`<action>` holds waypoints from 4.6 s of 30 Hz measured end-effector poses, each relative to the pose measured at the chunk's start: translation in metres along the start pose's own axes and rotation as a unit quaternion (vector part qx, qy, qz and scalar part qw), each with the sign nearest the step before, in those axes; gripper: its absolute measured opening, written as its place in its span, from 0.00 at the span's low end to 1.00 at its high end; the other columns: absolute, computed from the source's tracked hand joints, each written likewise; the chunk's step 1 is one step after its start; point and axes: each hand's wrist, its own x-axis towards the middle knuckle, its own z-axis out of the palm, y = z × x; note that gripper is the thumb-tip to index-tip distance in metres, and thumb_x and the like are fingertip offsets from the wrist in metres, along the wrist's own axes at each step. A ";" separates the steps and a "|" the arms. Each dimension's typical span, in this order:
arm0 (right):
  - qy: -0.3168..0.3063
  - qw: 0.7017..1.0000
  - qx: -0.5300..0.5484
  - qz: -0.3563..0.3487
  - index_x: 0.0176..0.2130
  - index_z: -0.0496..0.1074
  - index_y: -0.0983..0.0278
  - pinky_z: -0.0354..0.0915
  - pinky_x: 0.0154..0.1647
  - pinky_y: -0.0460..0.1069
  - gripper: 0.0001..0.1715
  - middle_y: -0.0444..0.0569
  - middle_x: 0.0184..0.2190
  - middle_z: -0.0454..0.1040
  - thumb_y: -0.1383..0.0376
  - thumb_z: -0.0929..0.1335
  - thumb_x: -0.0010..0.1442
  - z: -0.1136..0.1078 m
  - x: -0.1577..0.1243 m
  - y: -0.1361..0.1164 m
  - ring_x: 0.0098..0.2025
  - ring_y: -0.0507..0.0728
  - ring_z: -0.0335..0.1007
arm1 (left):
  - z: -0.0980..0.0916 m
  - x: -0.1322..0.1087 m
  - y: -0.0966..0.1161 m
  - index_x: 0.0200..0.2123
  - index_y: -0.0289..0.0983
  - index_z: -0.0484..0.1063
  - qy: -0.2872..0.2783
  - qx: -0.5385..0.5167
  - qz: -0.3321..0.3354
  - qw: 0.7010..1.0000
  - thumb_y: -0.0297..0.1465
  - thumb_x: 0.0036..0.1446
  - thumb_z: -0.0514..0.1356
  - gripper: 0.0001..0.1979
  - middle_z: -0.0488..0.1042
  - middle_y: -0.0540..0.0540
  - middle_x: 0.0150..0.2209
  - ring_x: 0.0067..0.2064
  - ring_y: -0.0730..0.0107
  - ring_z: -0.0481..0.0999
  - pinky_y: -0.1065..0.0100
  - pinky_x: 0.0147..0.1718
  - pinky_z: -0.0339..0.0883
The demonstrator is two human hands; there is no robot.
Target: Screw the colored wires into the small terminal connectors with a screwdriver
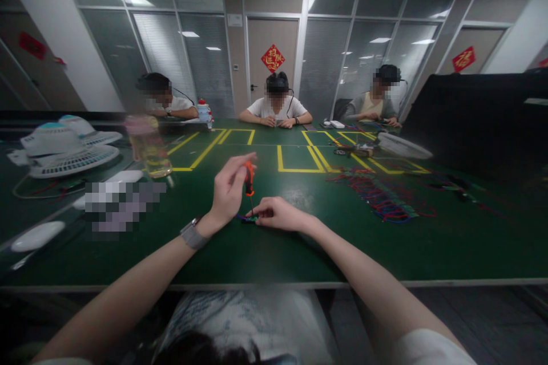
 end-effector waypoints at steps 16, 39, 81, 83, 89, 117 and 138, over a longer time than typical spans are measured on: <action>0.001 1.000 -0.011 -0.012 0.48 0.77 0.65 0.63 0.33 0.46 0.17 0.47 0.31 0.70 0.67 0.69 0.58 -0.001 0.000 -0.001 0.31 0.51 0.65 | 0.000 -0.001 -0.001 0.51 0.40 0.71 -0.009 -0.017 -0.003 1.000 0.30 0.67 0.47 0.16 0.71 0.44 0.45 0.41 0.71 0.74 0.67 0.41 0.69; -0.004 1.000 -0.004 0.006 0.49 0.76 0.64 0.63 0.32 0.45 0.18 0.46 0.32 0.69 0.68 0.69 0.58 0.000 0.000 0.000 0.31 0.51 0.65 | 0.000 0.003 0.004 0.42 0.39 0.75 0.027 0.059 0.021 0.998 0.29 0.61 0.57 0.08 0.69 0.48 0.36 0.38 0.71 0.70 0.69 0.38 0.67; 0.000 1.000 0.002 -0.003 0.48 0.77 0.66 0.62 0.32 0.45 0.18 0.47 0.31 0.69 0.68 0.69 0.58 0.001 0.000 0.001 0.30 0.51 0.64 | -0.001 0.002 0.004 0.43 0.39 0.75 0.021 0.046 0.014 0.999 0.31 0.63 0.55 0.10 0.70 0.47 0.38 0.40 0.71 0.71 0.69 0.39 0.67; 0.001 1.000 0.002 -0.005 0.48 0.77 0.65 0.62 0.31 0.45 0.18 0.46 0.31 0.68 0.67 0.69 0.58 0.000 0.000 0.000 0.29 0.50 0.64 | -0.001 0.001 0.003 0.47 0.39 0.74 0.009 0.023 0.009 1.000 0.30 0.65 0.51 0.14 0.72 0.45 0.41 0.43 0.70 0.72 0.68 0.42 0.67; 0.002 1.000 -0.003 -0.012 0.49 0.76 0.65 0.62 0.32 0.45 0.18 0.46 0.31 0.69 0.67 0.69 0.58 0.000 0.000 0.001 0.30 0.50 0.64 | 0.000 -0.001 -0.002 0.54 0.40 0.70 -0.010 -0.050 -0.039 0.998 0.31 0.66 0.49 0.17 0.75 0.44 0.47 0.44 0.68 0.76 0.66 0.45 0.69; -0.002 1.000 -0.013 -0.009 0.48 0.77 0.64 0.62 0.32 0.45 0.17 0.46 0.31 0.69 0.66 0.69 0.59 -0.001 0.000 -0.001 0.29 0.50 0.64 | -0.001 0.000 0.000 0.52 0.38 0.71 -0.009 -0.039 -0.041 0.998 0.32 0.66 0.50 0.16 0.77 0.43 0.45 0.44 0.67 0.77 0.66 0.44 0.71; -0.001 1.000 -0.014 -0.008 0.48 0.76 0.64 0.63 0.32 0.45 0.17 0.47 0.31 0.70 0.66 0.69 0.59 -0.001 -0.001 -0.001 0.30 0.51 0.65 | -0.001 0.001 0.003 0.48 0.38 0.73 -0.001 -0.025 -0.033 0.999 0.30 0.65 0.51 0.14 0.77 0.43 0.47 0.45 0.67 0.78 0.66 0.45 0.71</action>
